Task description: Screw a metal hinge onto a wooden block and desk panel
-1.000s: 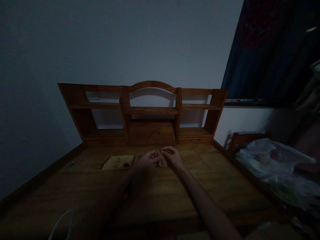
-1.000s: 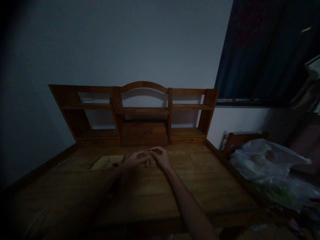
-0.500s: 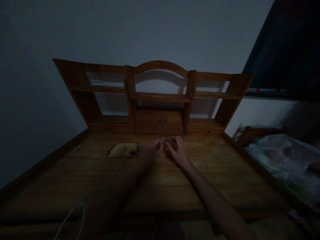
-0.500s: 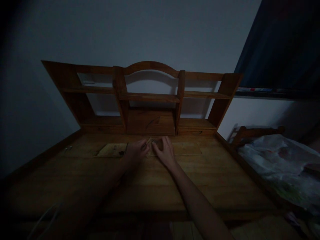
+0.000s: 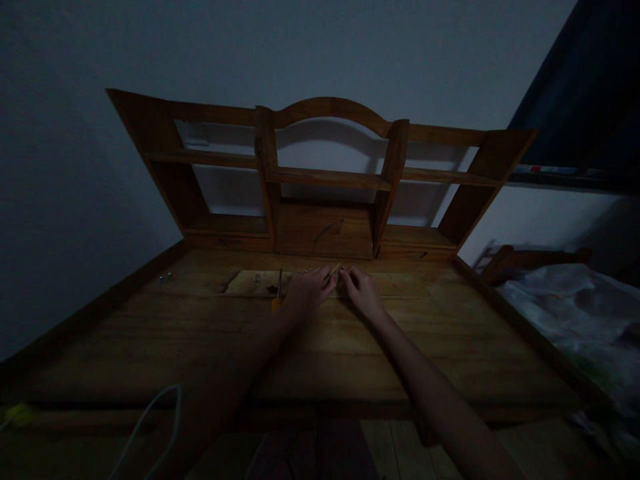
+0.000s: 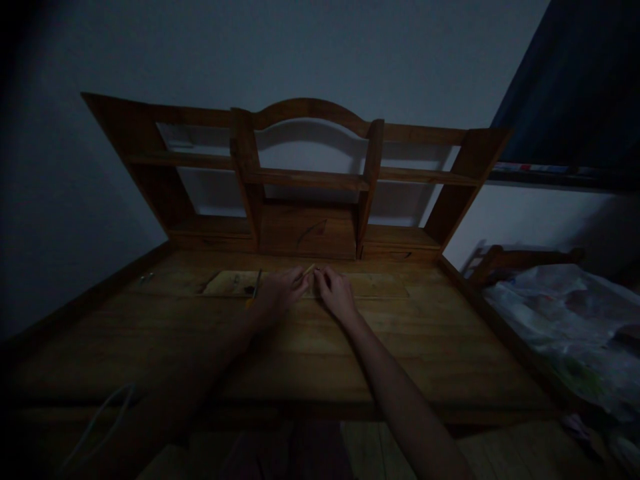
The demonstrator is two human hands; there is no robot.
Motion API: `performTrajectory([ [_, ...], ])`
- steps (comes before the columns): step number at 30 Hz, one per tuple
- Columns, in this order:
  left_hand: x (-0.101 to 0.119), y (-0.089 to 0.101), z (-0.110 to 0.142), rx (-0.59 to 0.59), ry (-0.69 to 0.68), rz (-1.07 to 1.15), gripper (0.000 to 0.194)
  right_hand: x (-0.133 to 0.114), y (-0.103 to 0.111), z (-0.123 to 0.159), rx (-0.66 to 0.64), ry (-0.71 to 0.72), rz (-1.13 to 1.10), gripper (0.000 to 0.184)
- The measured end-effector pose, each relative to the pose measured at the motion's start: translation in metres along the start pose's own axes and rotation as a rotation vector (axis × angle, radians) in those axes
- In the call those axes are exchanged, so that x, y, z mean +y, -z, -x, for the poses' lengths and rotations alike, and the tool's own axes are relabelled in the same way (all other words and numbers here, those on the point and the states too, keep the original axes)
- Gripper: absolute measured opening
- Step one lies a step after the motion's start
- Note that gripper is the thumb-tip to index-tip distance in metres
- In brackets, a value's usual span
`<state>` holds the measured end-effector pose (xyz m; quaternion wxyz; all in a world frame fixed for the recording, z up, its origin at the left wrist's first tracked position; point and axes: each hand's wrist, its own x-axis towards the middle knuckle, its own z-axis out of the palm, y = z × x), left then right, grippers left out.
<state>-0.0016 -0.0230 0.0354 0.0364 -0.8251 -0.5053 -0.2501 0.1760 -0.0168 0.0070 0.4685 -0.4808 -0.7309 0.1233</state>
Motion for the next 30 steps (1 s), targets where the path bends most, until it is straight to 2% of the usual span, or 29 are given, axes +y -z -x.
performTrajectory([
  [5,-0.0005,0.001,-0.0005,-0.005,0.029,0.034,0.021,-0.0022,0.0015,0.0011,0.04,0.025,0.036,0.02],
  [12,-0.0054,-0.0037,-0.0004,0.004,0.019,0.07,0.024,-0.0019,0.0039,0.0005,-0.005,0.044,0.073,0.03],
  [18,-0.0046,-0.0024,-0.0006,0.024,0.021,0.066,0.023,0.0001,0.003,0.0009,0.013,0.119,0.101,0.02],
  [24,-0.0002,0.0041,-0.0006,0.006,0.031,0.072,0.021,-0.0048,0.0055,0.001,0.011,0.101,0.124,0.026],
  [30,-0.0027,-0.0014,-0.001,0.025,0.032,0.061,0.023,0.0009,0.0031,0.0001,0.0,0.14,0.146,0.023],
])
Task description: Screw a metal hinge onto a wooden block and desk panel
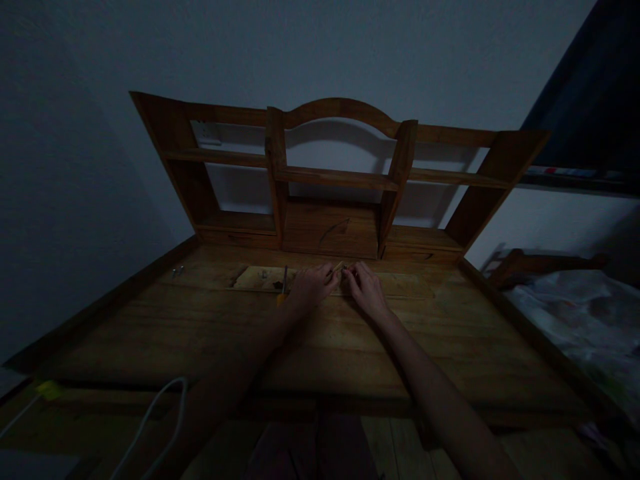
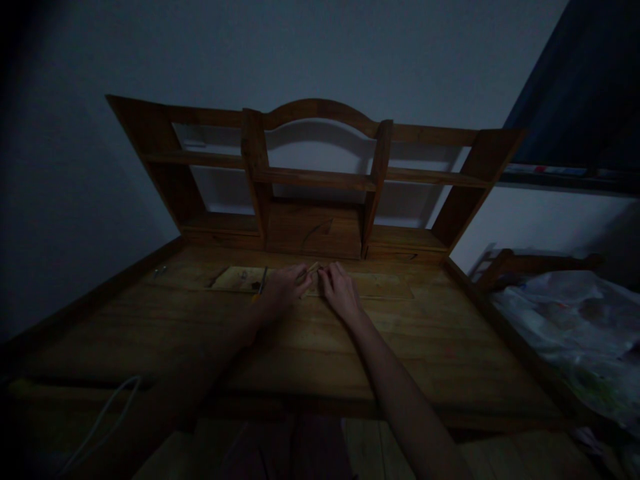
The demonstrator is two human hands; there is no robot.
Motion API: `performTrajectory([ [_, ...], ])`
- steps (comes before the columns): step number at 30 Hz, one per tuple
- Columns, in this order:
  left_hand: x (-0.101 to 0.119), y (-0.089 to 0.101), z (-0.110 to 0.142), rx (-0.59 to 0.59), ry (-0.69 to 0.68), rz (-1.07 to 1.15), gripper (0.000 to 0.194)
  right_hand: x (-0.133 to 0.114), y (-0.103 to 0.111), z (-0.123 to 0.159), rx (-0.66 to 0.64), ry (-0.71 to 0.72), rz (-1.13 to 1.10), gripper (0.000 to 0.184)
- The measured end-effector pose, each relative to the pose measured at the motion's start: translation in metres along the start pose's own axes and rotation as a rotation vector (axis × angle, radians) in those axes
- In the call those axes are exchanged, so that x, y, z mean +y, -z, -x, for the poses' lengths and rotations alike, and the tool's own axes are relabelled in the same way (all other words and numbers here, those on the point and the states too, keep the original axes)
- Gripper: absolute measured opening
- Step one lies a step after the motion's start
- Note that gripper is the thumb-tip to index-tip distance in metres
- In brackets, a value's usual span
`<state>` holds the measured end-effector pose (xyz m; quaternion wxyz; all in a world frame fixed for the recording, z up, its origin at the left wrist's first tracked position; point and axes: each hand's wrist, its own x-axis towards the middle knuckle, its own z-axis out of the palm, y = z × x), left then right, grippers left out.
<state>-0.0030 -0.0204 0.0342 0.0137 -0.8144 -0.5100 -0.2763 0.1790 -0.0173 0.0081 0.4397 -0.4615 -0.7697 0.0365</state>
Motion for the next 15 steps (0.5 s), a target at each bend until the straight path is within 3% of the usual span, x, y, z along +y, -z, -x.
performTrajectory([
  [5,-0.007,-0.007,-0.002,0.028,-0.013,0.046,0.02,0.003,-0.001,0.001,0.007,0.016,0.016,0.019],
  [15,-0.017,-0.02,-0.005,-0.023,0.01,0.099,0.02,0.004,-0.001,0.001,0.004,0.04,0.048,0.017],
])
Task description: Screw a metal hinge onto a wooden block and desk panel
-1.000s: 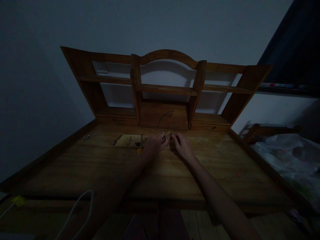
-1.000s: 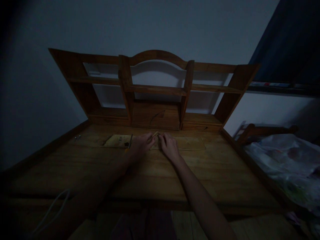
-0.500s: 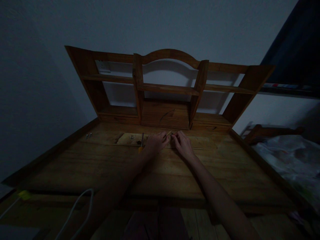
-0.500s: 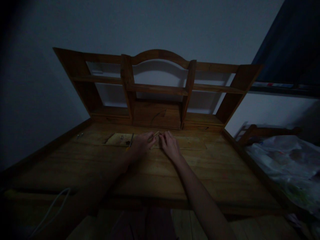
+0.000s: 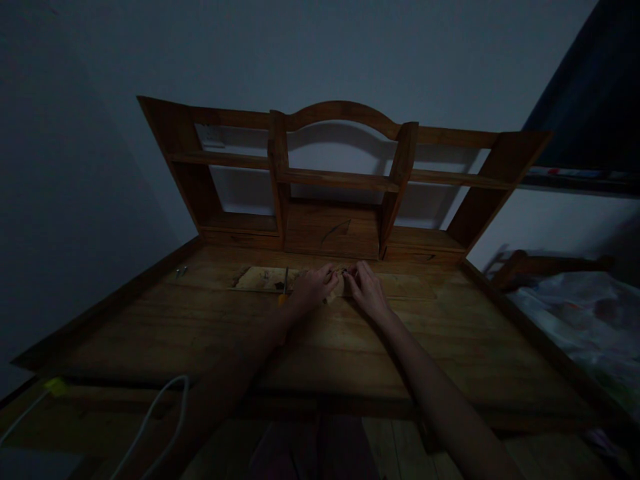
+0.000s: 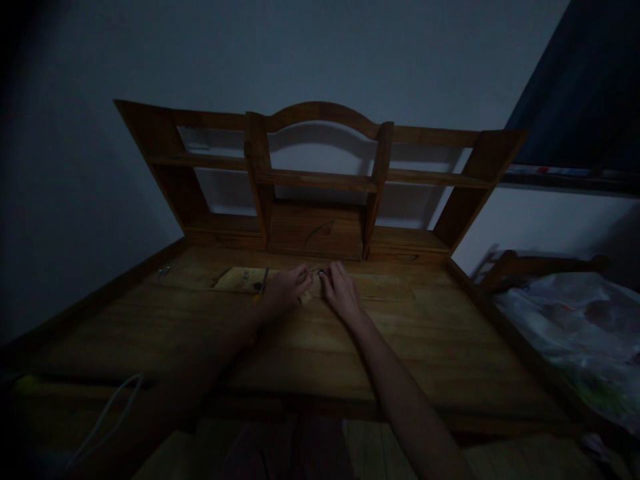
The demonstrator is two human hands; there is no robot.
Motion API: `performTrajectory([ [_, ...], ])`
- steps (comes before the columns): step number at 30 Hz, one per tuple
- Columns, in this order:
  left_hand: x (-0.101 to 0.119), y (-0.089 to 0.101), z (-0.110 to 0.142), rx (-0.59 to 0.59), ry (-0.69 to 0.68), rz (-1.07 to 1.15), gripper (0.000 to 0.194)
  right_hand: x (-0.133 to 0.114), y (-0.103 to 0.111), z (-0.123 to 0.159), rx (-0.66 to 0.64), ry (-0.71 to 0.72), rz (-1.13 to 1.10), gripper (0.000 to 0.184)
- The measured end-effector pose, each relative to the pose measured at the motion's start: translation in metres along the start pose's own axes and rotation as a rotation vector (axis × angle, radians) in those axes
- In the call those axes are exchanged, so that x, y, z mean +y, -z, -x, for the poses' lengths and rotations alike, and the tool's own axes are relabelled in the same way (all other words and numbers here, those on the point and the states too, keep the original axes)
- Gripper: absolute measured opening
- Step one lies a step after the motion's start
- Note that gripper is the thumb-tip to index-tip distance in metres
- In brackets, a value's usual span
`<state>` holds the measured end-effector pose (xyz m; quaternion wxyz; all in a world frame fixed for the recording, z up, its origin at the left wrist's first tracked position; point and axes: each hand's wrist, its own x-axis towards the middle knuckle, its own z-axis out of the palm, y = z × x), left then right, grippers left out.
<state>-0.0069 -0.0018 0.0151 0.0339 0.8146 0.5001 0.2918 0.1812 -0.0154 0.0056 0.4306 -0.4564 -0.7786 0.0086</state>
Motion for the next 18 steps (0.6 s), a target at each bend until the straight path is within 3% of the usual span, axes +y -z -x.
performTrajectory([
  [12,-0.0112,-0.0115,-0.0038,-0.067,-0.008,0.241,0.027,-0.0023,0.0018,0.0013,0.008,0.036,-0.091,0.015],
  [18,-0.0073,-0.011,-0.0008,-0.056,-0.043,0.138,0.023,-0.002,0.0007,0.0013,-0.003,0.059,-0.122,0.014],
])
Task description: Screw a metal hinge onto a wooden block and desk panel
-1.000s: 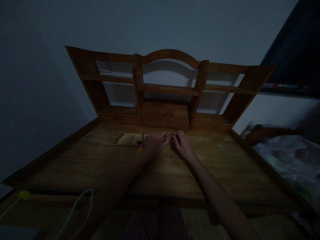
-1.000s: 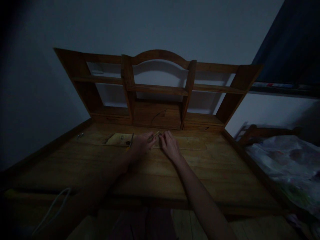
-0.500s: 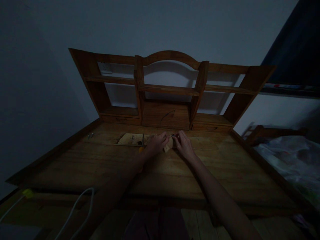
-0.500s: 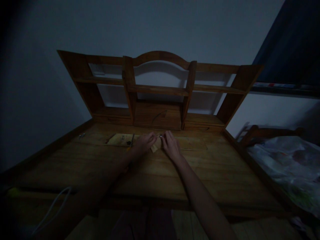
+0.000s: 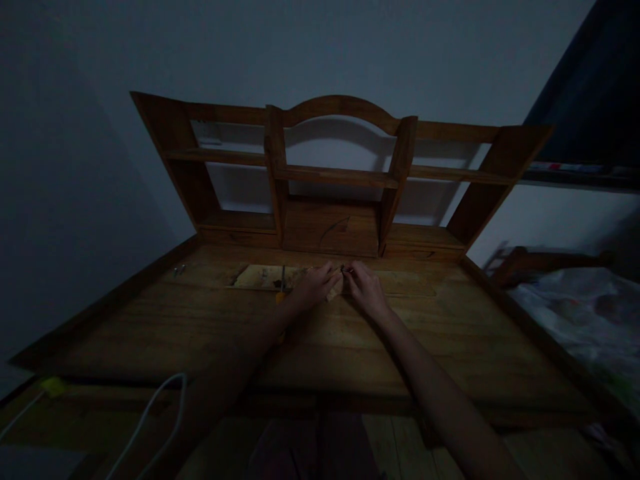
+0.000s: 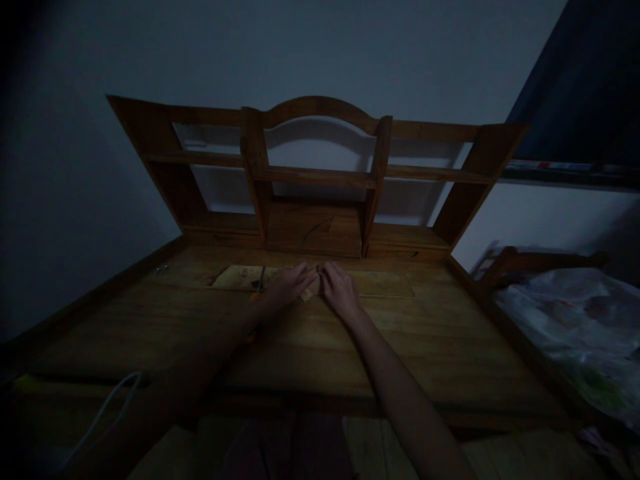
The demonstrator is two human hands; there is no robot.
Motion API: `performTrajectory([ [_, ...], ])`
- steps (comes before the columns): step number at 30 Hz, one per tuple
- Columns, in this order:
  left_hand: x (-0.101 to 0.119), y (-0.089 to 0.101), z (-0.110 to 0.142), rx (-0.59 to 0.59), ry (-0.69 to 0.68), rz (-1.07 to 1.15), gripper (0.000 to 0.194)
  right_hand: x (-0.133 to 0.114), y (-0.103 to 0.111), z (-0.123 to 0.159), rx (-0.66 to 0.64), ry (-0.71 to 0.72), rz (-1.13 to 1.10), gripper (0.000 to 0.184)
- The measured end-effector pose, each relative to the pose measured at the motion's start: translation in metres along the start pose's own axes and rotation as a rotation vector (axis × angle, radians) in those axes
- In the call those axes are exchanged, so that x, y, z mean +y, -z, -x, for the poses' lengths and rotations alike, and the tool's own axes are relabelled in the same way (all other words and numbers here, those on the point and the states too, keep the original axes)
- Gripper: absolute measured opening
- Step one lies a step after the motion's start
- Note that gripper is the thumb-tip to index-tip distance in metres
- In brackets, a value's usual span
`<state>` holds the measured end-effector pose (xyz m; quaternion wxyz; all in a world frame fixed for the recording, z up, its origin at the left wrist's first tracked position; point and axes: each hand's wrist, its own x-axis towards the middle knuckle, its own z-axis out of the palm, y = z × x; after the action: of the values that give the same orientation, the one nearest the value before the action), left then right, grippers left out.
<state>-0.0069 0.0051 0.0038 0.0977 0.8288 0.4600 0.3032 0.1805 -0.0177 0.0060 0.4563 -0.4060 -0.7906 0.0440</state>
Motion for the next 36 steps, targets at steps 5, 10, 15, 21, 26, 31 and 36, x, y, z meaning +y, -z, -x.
performTrajectory([
  [5,0.003,0.002,0.001,-0.011,-0.015,-0.052,0.018,-0.003,0.001,0.0,-0.043,0.042,-0.006,0.018],
  [10,0.003,0.003,0.001,-0.023,0.007,-0.07,0.021,-0.006,0.001,0.0,-0.014,0.017,-0.03,0.015],
  [15,0.007,0.007,0.003,-0.033,0.019,-0.124,0.029,-0.012,0.003,0.0,0.049,-0.083,-0.1,0.019],
  [21,0.011,0.01,0.004,-0.029,0.015,-0.173,0.033,-0.016,0.003,-0.001,0.052,-0.236,-0.059,0.023],
  [26,0.014,0.011,0.004,-0.025,0.003,-0.157,0.032,-0.011,0.0,-0.001,0.037,-0.265,0.032,0.028],
  [31,0.014,0.013,0.004,-0.043,0.011,-0.122,0.029,-0.008,-0.002,0.0,-0.012,-0.218,0.098,0.03],
  [36,0.015,0.014,0.005,-0.044,0.048,-0.111,0.03,-0.012,0.0,0.0,-0.009,-0.211,0.097,0.025],
])
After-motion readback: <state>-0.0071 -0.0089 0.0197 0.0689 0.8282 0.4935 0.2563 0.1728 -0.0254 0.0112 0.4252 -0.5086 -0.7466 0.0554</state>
